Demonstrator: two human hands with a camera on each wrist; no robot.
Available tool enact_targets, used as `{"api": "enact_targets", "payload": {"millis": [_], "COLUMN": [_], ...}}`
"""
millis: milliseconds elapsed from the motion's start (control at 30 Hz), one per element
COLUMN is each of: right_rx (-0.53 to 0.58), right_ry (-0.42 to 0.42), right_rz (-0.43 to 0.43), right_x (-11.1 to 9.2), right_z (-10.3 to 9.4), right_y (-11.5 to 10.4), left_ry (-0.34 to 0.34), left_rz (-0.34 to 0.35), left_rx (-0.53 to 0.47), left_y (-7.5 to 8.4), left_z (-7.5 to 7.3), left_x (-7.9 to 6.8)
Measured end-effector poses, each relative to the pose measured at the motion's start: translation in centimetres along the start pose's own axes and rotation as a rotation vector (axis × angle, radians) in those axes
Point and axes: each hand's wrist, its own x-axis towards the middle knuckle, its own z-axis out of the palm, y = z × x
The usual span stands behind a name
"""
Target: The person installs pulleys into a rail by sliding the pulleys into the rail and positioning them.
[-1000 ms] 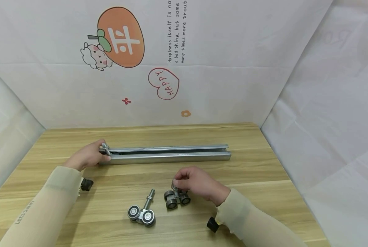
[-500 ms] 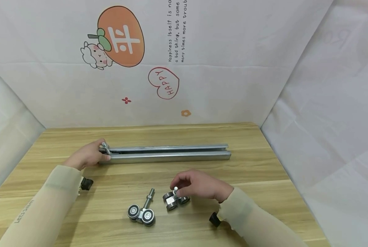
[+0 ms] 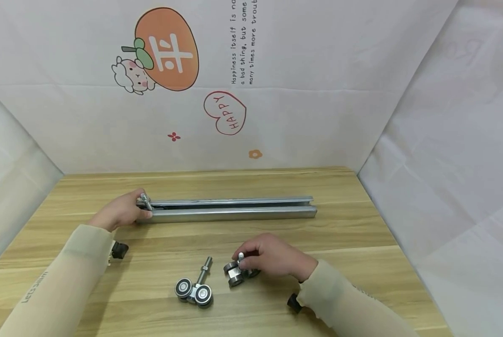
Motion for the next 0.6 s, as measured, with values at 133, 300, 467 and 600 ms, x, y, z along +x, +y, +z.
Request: {"api": "enact_targets", "payload": {"millis": [133,300,467,600], "right_rx": [0.005,-0.056,-0.083,-0.091], "right_ry": [0.065,0.168,0.214,0.225], "right_rz": [0.024,0.086,0.121,0.140], "right_x": [-0.02,0.06,0.36,0.43], "right_z": [0.23,0.35,-0.05,-0.42], "right_y": [0.22,0.28,0.38,0.57], "left_ry": [0.002,0.009,0.008,0.006], "left_rz": [0.000,0.009,0.013,0.009], "left_rx": [0.002,0.004,-0.005,-0.009], "left_y": [-0.04,-0.19,-0.34,-0.33], "left_z": [0.09,0.14,0.17,0.17], "left_x": [0.11,0.15,0.22,0.21]}}
